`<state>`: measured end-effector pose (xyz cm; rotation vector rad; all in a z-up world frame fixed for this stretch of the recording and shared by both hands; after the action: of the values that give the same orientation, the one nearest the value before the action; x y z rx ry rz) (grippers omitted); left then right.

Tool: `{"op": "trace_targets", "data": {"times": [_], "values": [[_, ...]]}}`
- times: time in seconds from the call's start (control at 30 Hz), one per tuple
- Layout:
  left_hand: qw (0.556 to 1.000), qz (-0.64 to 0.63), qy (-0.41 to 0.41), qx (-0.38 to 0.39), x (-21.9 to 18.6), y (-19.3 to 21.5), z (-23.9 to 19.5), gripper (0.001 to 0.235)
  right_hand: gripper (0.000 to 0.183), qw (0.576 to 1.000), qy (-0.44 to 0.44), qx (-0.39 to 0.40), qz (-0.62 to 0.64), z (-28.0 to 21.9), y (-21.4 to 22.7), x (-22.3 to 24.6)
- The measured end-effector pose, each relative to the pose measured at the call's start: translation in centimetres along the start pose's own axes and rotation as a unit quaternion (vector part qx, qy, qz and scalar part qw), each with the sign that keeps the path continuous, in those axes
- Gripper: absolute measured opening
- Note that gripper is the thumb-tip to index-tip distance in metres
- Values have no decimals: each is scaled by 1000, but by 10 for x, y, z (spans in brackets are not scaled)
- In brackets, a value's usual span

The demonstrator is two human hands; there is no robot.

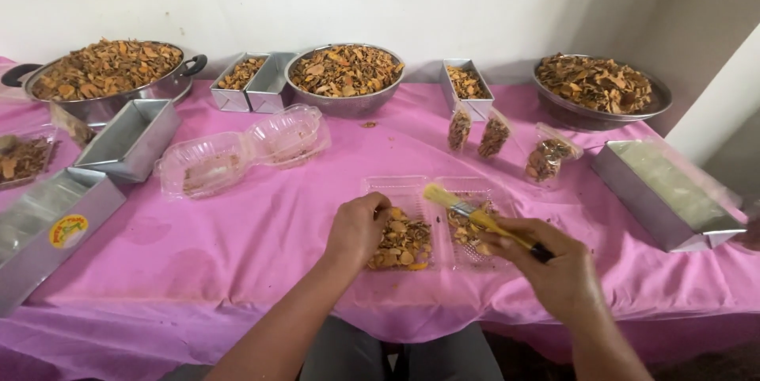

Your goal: The person fills small plastic bags with dried plant materials from a larger tray and then brushes additional dried items into plastic containers on a pink table.

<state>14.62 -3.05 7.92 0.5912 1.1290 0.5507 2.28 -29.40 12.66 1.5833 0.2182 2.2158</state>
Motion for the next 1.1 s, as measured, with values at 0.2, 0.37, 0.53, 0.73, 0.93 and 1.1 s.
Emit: {"op": "trace_targets", "data": {"times": [0.2,0.37,0.53,0.73,0.93,1.1], "values": [[961,-216,174,16,-15,20,-21,14,32,966,203,73,-142,-14,-41,10],[950,-271,149,-48,21,28,-3,11,31,963,214,77,-144,-19,-43,32],[916,-362,166,-45,6,29,-19,11,30,967,149,53,-198,-3,-40,3],[926,-363,98,-39,13,24,-16,10,24,989,140,46,-26,13,-12,22],[968,-237,82,-20,-31,63,-13,7,20,991,82,103,-32,33,1,4],[985,-153,75,-7,19,19,61,5,14,988,2,1,153,63,16,21]]}}
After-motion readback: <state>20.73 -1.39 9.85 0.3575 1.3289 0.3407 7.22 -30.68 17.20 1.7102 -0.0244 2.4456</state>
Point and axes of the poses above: each hand's wrist, its own z-axis towards the middle knuckle, its own y-axis out of the back of the hand, x = y × z, the point moved 7 cm from there along z, towards the middle knuckle, and after that the axes turned 1 degree about y, right-handed, at the moved point
